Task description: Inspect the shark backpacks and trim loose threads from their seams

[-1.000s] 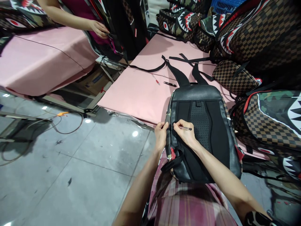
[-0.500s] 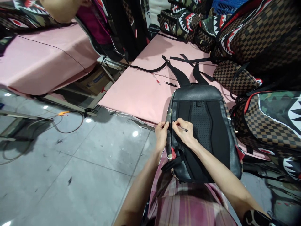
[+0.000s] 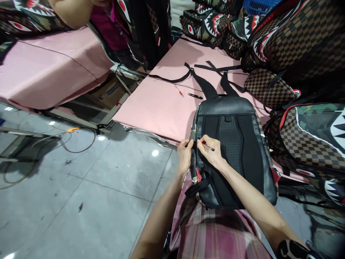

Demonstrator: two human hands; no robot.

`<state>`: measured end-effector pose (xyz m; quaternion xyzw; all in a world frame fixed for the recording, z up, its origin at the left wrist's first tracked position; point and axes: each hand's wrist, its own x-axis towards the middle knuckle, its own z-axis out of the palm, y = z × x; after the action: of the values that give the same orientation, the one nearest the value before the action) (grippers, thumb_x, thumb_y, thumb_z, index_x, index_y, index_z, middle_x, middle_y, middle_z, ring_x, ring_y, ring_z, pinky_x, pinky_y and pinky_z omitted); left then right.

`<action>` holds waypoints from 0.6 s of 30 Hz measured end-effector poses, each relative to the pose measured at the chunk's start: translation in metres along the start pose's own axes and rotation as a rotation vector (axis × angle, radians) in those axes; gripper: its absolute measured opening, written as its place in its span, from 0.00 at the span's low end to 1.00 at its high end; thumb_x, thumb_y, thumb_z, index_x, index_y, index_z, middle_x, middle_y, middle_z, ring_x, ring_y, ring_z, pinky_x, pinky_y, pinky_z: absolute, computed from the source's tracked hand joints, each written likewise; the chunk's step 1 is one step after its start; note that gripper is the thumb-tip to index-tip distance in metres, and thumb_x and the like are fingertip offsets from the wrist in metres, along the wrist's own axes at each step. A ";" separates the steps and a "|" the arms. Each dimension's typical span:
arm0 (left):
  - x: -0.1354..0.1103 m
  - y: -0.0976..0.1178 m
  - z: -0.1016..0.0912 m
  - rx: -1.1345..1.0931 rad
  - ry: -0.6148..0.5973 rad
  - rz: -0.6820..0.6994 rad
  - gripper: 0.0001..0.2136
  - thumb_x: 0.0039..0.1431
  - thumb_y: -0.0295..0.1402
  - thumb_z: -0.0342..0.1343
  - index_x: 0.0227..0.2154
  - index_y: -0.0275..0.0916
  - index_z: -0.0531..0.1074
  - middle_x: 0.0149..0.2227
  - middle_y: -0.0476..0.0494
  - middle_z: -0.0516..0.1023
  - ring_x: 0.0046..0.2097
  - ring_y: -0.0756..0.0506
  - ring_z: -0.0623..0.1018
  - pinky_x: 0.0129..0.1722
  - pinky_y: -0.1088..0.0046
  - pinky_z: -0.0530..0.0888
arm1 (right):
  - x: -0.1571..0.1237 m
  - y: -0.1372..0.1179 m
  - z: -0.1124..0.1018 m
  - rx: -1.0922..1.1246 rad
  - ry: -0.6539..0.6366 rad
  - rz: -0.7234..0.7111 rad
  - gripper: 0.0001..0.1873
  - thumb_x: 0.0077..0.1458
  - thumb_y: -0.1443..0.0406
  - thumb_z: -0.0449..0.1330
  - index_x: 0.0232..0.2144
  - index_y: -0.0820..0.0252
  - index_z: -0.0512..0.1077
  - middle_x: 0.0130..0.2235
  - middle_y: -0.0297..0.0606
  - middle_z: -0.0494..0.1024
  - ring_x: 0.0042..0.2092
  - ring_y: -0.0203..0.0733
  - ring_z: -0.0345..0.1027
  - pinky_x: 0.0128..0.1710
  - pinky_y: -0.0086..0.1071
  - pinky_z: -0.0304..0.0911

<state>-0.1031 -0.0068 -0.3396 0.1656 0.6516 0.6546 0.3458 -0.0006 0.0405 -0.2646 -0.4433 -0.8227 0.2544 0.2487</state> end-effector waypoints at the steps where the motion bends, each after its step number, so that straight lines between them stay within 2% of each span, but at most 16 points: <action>1: 0.000 0.001 0.000 -0.004 0.004 -0.003 0.07 0.47 0.36 0.59 0.24 0.38 0.71 0.25 0.51 0.72 0.28 0.51 0.70 0.30 0.76 0.65 | 0.000 0.000 -0.001 -0.004 -0.019 0.010 0.13 0.53 0.61 0.52 0.20 0.58 0.66 0.20 0.31 0.70 0.23 0.33 0.63 0.25 0.26 0.50; 4: -0.002 0.002 0.001 -0.013 0.008 -0.011 0.07 0.46 0.36 0.59 0.24 0.37 0.71 0.24 0.51 0.72 0.28 0.51 0.70 0.30 0.76 0.65 | 0.000 0.000 -0.003 0.001 -0.067 0.051 0.12 0.52 0.62 0.54 0.19 0.58 0.65 0.18 0.29 0.68 0.21 0.33 0.61 0.24 0.26 0.49; 10: -0.001 0.001 0.000 -0.025 -0.006 -0.005 0.07 0.46 0.36 0.60 0.24 0.38 0.71 0.24 0.51 0.72 0.28 0.51 0.70 0.31 0.76 0.65 | 0.003 0.003 -0.002 0.017 -0.015 0.004 0.12 0.54 0.61 0.52 0.21 0.58 0.66 0.20 0.30 0.69 0.22 0.33 0.63 0.25 0.26 0.51; 14: -0.001 0.003 -0.001 -0.077 -0.029 -0.047 0.07 0.45 0.35 0.61 0.23 0.37 0.70 0.24 0.52 0.71 0.27 0.52 0.69 0.30 0.76 0.65 | -0.002 0.005 -0.005 0.024 -0.095 -0.024 0.11 0.53 0.61 0.53 0.21 0.58 0.66 0.21 0.30 0.70 0.23 0.33 0.64 0.26 0.26 0.50; 16: -0.001 0.005 -0.001 -0.116 -0.041 -0.080 0.07 0.44 0.35 0.61 0.22 0.37 0.70 0.23 0.53 0.70 0.26 0.53 0.68 0.29 0.77 0.65 | -0.004 0.006 -0.007 0.052 -0.119 0.014 0.11 0.52 0.61 0.54 0.20 0.58 0.66 0.20 0.29 0.70 0.23 0.33 0.63 0.25 0.26 0.50; 18: -0.002 0.006 -0.001 -0.134 -0.054 -0.105 0.08 0.43 0.35 0.61 0.23 0.37 0.69 0.23 0.53 0.69 0.26 0.53 0.67 0.28 0.77 0.64 | -0.004 0.006 -0.007 0.082 -0.090 0.063 0.12 0.52 0.61 0.54 0.19 0.57 0.65 0.19 0.29 0.69 0.22 0.33 0.62 0.24 0.26 0.50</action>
<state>-0.1034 -0.0081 -0.3332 0.1253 0.6045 0.6730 0.4074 0.0092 0.0416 -0.2637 -0.4464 -0.8076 0.3154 0.2212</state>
